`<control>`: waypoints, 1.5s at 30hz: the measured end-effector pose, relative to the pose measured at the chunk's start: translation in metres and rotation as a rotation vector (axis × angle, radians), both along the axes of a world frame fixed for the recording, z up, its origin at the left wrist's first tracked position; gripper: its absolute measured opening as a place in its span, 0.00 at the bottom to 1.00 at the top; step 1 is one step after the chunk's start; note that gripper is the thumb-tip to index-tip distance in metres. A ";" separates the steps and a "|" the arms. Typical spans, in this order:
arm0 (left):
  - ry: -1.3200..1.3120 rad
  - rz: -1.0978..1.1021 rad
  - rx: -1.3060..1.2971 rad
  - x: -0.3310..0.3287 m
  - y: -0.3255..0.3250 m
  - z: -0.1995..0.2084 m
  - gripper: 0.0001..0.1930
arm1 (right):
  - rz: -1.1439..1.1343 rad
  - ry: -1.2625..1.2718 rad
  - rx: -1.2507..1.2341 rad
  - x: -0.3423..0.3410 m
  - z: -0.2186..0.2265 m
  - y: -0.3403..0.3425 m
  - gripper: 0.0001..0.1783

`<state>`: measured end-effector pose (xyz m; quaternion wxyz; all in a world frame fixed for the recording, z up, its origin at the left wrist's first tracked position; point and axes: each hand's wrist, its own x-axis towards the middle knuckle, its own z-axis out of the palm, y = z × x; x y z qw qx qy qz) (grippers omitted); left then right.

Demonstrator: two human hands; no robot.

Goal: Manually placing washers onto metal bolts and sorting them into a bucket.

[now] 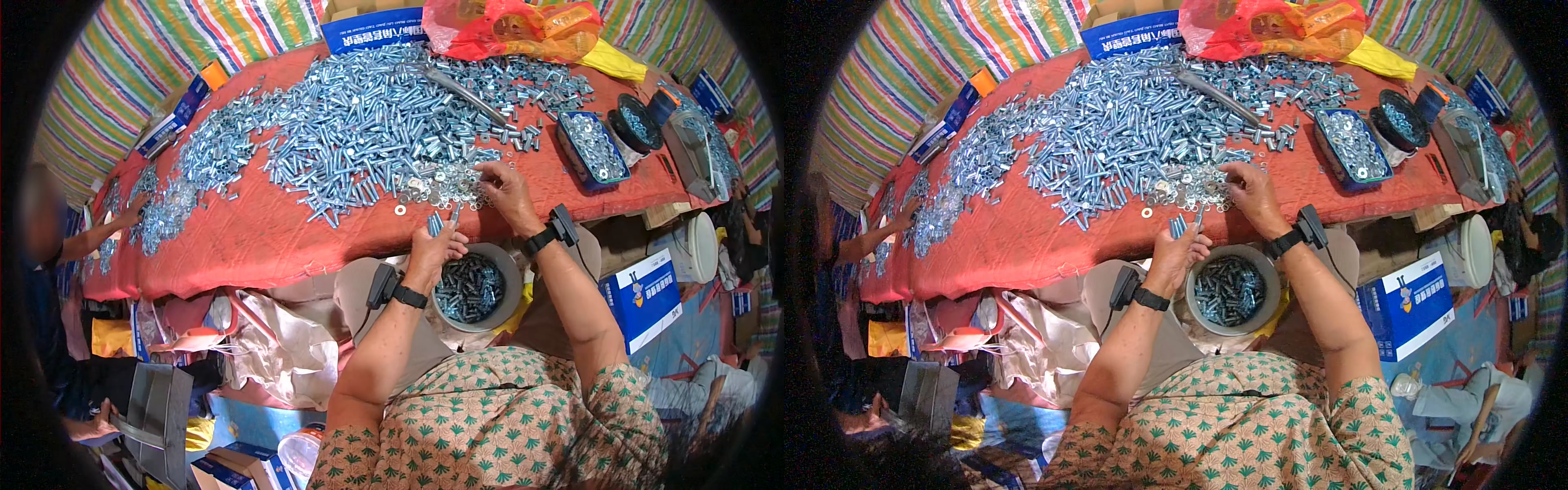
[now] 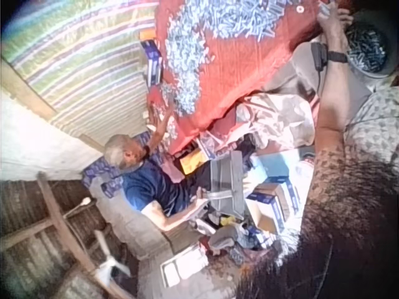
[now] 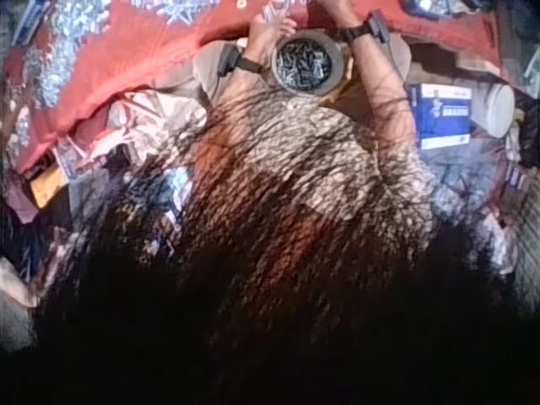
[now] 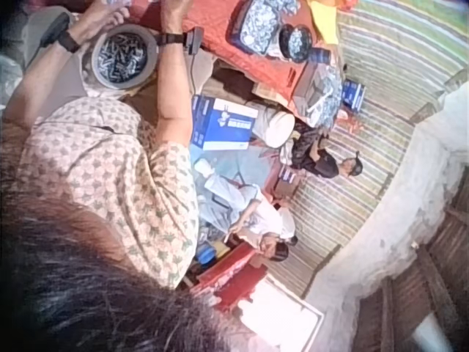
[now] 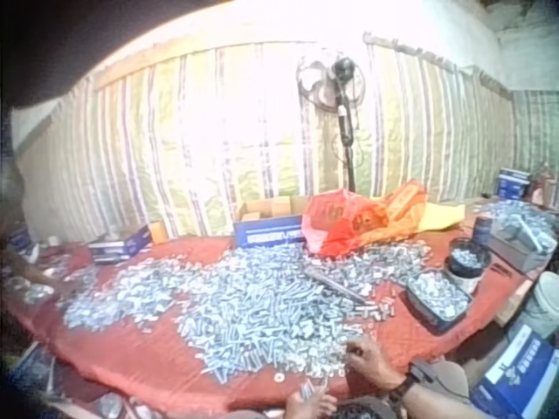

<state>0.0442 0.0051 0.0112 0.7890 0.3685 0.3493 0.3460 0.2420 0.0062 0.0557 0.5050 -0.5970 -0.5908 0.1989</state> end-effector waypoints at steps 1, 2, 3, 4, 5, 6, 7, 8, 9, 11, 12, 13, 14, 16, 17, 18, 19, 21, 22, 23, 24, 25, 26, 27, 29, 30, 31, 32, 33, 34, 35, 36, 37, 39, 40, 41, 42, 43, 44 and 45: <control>-0.022 -0.001 0.000 0.003 -0.001 0.001 0.13 | -0.004 -0.002 -0.001 -0.002 0.006 -0.005 0.18; -0.021 0.000 -0.001 0.003 -0.001 0.002 0.13 | 0.023 0.047 -0.036 -0.007 0.011 -0.010 0.18; -0.044 -0.032 -0.001 0.003 -0.001 0.004 0.13 | 0.051 0.096 -0.072 -0.013 0.014 -0.014 0.17; -0.068 -0.067 -0.001 0.004 -0.002 0.003 0.13 | 0.048 0.097 -0.072 -0.016 0.013 -0.018 0.17; -0.067 -0.069 -0.001 0.006 -0.002 0.003 0.13 | 0.097 0.070 -0.033 -0.019 0.012 -0.021 0.18; -0.101 -0.071 -0.031 0.007 -0.003 0.002 0.12 | 0.146 0.044 0.007 -0.021 0.012 -0.024 0.18; -0.136 -0.074 -0.060 0.009 -0.003 0.002 0.12 | 0.144 0.045 0.007 -0.021 0.010 -0.025 0.18; -0.135 -0.077 -0.060 0.010 -0.004 0.001 0.12 | 0.132 -0.096 0.058 -0.021 0.007 -0.025 0.19; -0.151 -0.072 -0.068 0.010 -0.005 0.000 0.13 | 0.120 -0.237 0.108 -0.020 0.005 -0.025 0.20; -0.165 -0.063 -0.078 0.011 -0.006 -0.001 0.13 | 0.138 -0.348 0.167 -0.023 0.007 -0.027 0.22; -0.168 -0.015 -0.077 0.012 -0.006 -0.001 0.13 | 0.149 -0.408 0.237 -0.025 0.006 -0.027 0.23; -0.172 0.030 -0.076 0.013 -0.006 -0.001 0.13 | 0.157 -0.471 0.306 -0.026 0.004 -0.027 0.24; -0.172 0.028 -0.077 0.013 -0.005 0.000 0.13 | 0.156 -0.471 0.304 -0.027 0.003 -0.026 0.24; -0.133 0.095 -0.037 0.012 -0.003 0.000 0.12 | 0.060 -0.187 0.235 -0.031 -0.003 -0.024 0.26; -0.132 0.096 -0.037 0.011 -0.002 -0.001 0.12 | 0.061 -0.186 0.234 -0.030 -0.005 -0.023 0.26; -0.142 0.132 -0.029 0.009 -0.002 -0.003 0.12 | 0.073 -0.250 0.147 -0.028 -0.008 -0.021 0.26; -0.151 0.168 -0.020 0.007 -0.001 -0.003 0.11 | 0.086 -0.312 0.059 -0.028 -0.009 -0.020 0.27; -0.143 0.186 -0.006 0.003 0.000 -0.005 0.11 | 0.106 -0.414 0.098 -0.034 -0.014 -0.016 0.27; -0.145 0.194 0.010 0.004 -0.001 -0.004 0.11 | 0.117 -0.524 0.139 -0.034 -0.015 -0.016 0.26; -0.148 0.190 0.010 0.005 -0.001 -0.003 0.11 | 0.113 -0.528 0.139 -0.034 -0.016 -0.015 0.26; -0.128 0.179 0.024 0.007 -0.002 -0.002 0.10 | 0.085 -0.542 0.124 -0.034 -0.017 -0.014 0.26; -0.104 0.172 0.038 0.007 -0.003 -0.001 0.10 | 0.060 -0.552 0.109 -0.033 -0.020 -0.012 0.26; -0.105 0.171 0.039 0.007 -0.003 -0.001 0.10 | 0.058 -0.553 0.110 -0.032 -0.024 -0.009 0.26; -0.098 0.153 0.031 0.008 -0.004 0.000 0.10 | 0.023 -0.560 0.105 -0.030 -0.026 -0.006 0.25; -0.089 0.142 0.025 0.005 -0.005 0.001 0.10 | -0.005 -0.566 0.103 -0.035 -0.023 -0.004 0.23; -0.067 0.123 0.012 0.004 -0.005 0.002 0.11 | -0.052 -0.260 0.076 -0.037 -0.021 -0.006 0.22; -0.045 0.102 -0.004 0.004 -0.007 0.001 0.11 | -0.099 0.045 0.046 -0.038 -0.017 -0.009 0.20; -0.046 0.100 -0.004 0.004 -0.008 0.001 0.11 | -0.073 0.101 0.040 -0.037 -0.013 -0.011 0.18; -0.060 0.086 -0.009 0.004 -0.008 0.002 0.11 | -0.075 0.099 0.040 -0.038 -0.009 -0.014 0.18; -0.075 0.066 -0.013 0.005 -0.009 0.003 0.11 | -0.031 0.046 0.030 -0.040 -0.004 -0.018 0.18; -0.078 0.055 -0.013 0.006 -0.010 0.004 0.11 | 0.013 -0.007 0.018 -0.042 -0.001 -0.021 0.19; -0.078 0.047 -0.015 0.005 -0.011 0.005 0.10 | 0.032 -0.014 0.021 -0.042 0.000 -0.024 0.18; -0.081 0.035 -0.015 0.006 -0.011 0.006 0.10 | 0.018 -0.020 0.024 -0.043 0.000 -0.025 0.18; -0.073 0.025 -0.029 0.008 -0.011 0.006 0.08 | 0.016 -0.197 0.172 -0.044 0.001 -0.029 0.20; -0.090 0.019 -0.031 0.006 -0.012 0.005 0.08 | 0.006 -0.201 0.174 -0.042 0.003 -0.031 0.20; -0.107 0.012 -0.033 0.006 -0.012 0.004 0.07 | 0.093 -0.344 0.222 -0.039 0.005 -0.033 0.21; -0.144 0.002 -0.057 0.006 -0.012 0.003 0.06 | 0.182 -0.488 0.266 -0.037 0.007 -0.035 0.22; -0.147 -0.008 -0.054 0.007 -0.013 0.002 0.06 | 0.173 -0.492 0.268 -0.035 0.008 -0.036 0.22; -0.171 -0.017 -0.046 0.008 -0.013 0.001 0.06 | 0.197 -0.540 0.350 -0.035 0.008 -0.036 0.23; -0.194 -0.026 -0.038 0.009 -0.013 0.000 0.06 | 0.223 -0.587 0.432 -0.034 0.008 -0.036 0.24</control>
